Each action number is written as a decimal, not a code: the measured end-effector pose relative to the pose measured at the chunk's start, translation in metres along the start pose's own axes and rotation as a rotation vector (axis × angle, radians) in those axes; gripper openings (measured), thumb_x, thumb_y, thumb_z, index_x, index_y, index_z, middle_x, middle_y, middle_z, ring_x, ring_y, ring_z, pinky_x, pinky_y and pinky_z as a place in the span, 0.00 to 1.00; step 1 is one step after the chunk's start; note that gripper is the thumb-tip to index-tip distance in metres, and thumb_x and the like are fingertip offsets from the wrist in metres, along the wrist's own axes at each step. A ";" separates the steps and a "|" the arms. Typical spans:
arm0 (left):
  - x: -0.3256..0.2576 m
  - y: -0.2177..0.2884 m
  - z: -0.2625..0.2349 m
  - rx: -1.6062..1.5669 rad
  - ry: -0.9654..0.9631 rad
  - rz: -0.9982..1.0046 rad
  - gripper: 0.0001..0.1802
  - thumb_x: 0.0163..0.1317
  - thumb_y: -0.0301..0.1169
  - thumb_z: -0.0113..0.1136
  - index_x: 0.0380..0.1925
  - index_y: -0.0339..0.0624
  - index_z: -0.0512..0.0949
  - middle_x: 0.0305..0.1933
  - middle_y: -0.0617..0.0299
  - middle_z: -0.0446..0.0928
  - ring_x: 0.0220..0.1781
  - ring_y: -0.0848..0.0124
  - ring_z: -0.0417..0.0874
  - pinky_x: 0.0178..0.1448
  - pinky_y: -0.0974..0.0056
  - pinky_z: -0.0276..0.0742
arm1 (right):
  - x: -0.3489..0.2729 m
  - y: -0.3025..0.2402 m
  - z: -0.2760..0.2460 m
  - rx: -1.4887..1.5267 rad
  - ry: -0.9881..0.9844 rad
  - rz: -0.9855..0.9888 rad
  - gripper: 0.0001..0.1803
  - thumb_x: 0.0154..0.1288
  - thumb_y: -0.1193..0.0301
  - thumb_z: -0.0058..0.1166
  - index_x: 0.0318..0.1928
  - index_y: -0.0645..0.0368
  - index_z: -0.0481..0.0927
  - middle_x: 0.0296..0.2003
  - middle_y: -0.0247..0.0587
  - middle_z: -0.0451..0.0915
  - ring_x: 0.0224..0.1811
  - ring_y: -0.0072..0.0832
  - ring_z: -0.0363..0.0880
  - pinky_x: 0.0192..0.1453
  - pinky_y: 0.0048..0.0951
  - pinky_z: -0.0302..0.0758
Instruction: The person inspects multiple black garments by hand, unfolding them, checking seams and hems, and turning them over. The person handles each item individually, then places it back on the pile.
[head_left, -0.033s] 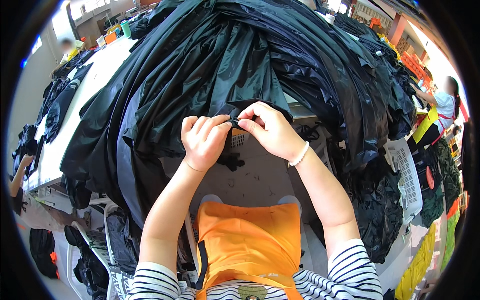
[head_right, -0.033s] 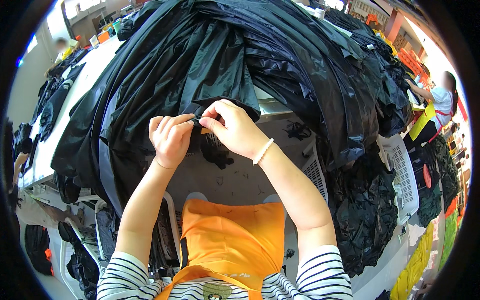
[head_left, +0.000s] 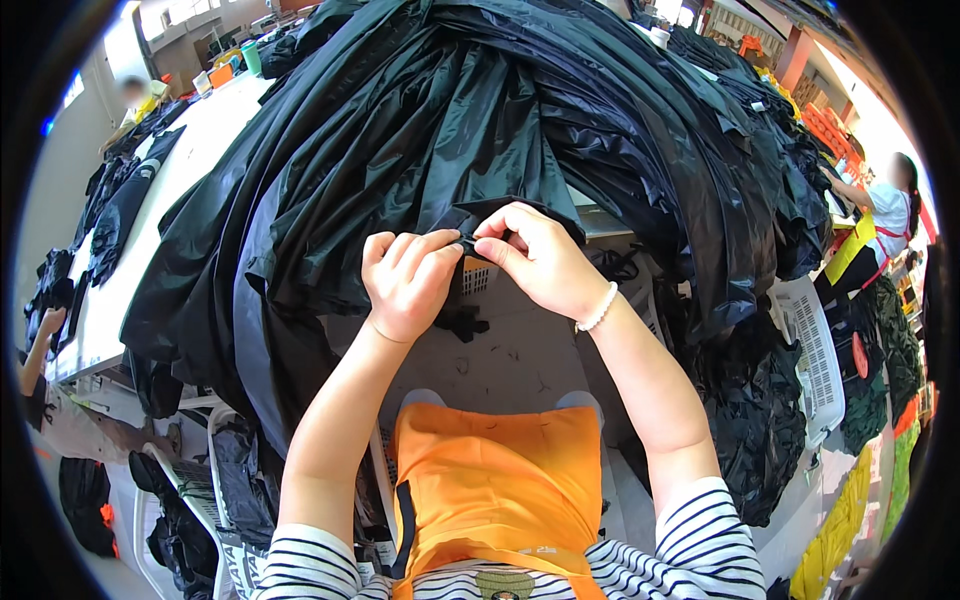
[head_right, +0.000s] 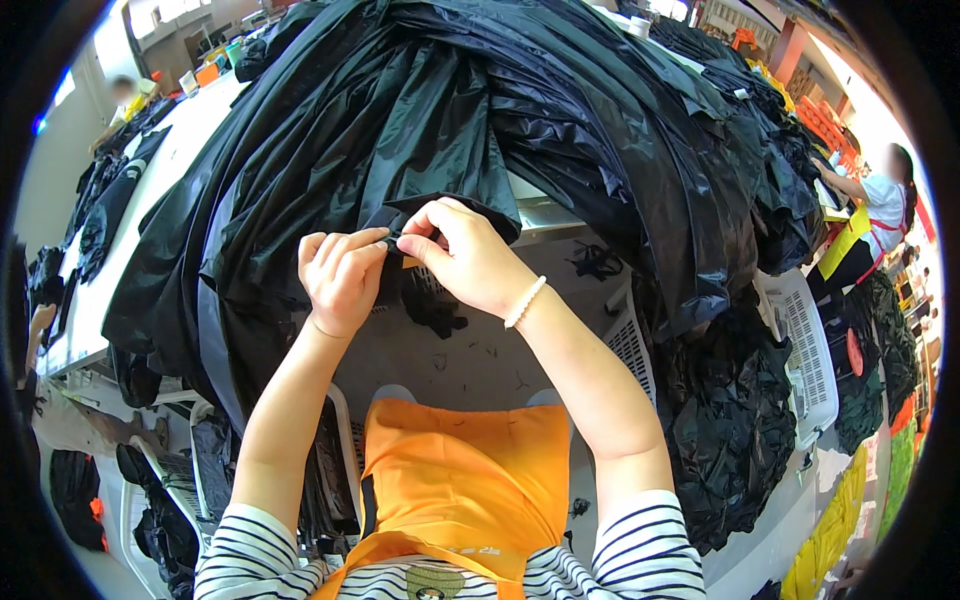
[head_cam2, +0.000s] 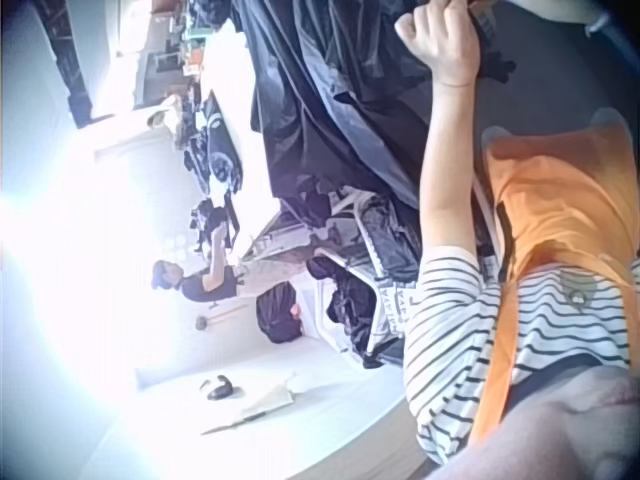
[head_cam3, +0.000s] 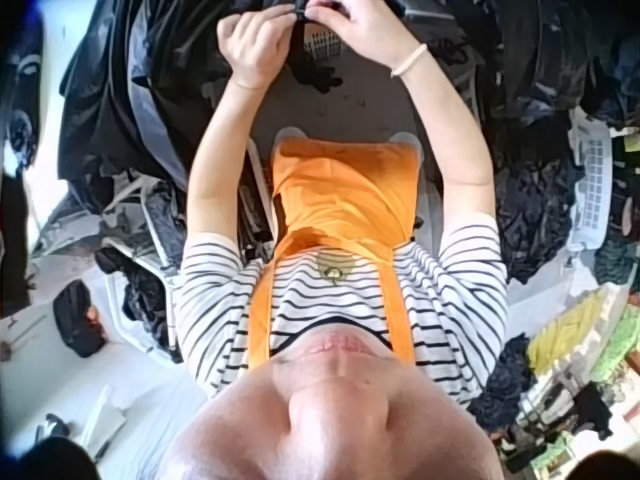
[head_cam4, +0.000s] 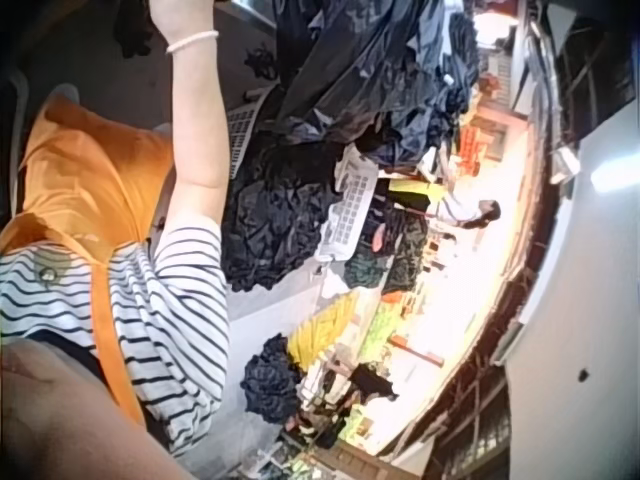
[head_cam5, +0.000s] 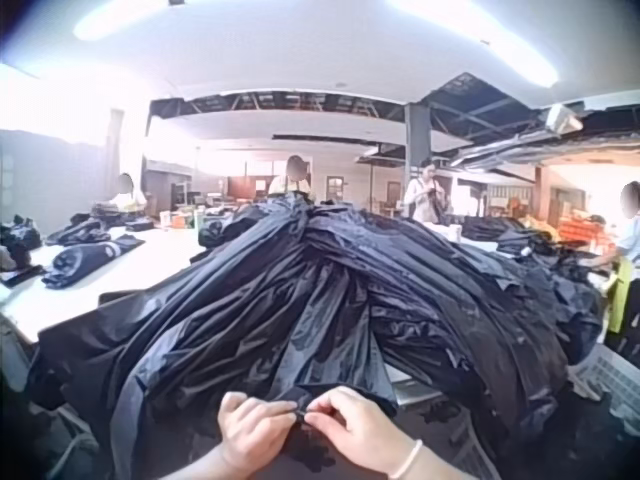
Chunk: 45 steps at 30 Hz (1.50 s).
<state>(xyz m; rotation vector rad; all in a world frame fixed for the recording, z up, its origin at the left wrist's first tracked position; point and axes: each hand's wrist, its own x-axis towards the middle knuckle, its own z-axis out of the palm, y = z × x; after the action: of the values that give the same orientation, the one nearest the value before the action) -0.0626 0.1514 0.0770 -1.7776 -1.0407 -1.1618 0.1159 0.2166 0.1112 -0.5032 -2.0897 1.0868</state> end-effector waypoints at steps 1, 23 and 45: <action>0.000 0.000 0.000 -0.003 0.006 -0.004 0.08 0.51 0.20 0.67 0.28 0.43 0.77 0.35 0.62 0.84 0.29 0.72 0.80 0.44 0.65 0.65 | 0.001 0.000 0.001 -0.006 -0.008 -0.014 0.06 0.66 0.73 0.57 0.38 0.64 0.77 0.36 0.34 0.74 0.31 0.16 0.74 0.38 0.18 0.72; 0.004 -0.003 -0.007 -0.073 -0.024 -0.013 0.09 0.49 0.17 0.65 0.26 0.41 0.76 0.34 0.63 0.84 0.29 0.71 0.80 0.40 0.67 0.67 | 0.000 0.000 -0.004 0.042 0.177 -0.118 0.09 0.59 0.74 0.64 0.37 0.64 0.78 0.34 0.34 0.75 0.28 0.16 0.71 0.34 0.17 0.71; 0.017 -0.095 0.061 0.213 -0.905 -0.058 0.24 0.67 0.49 0.48 0.56 0.51 0.77 0.70 0.64 0.64 0.77 0.64 0.51 0.78 0.45 0.36 | -0.042 0.031 -0.008 -0.641 0.417 -0.311 0.19 0.53 0.72 0.61 0.49 0.52 0.80 0.57 0.51 0.74 0.51 0.42 0.81 0.46 0.38 0.81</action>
<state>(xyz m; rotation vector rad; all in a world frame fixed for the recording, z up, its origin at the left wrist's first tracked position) -0.1247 0.2463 0.0892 -2.1298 -1.6465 -0.1983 0.1498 0.2124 0.0717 -0.6136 -2.0115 0.0965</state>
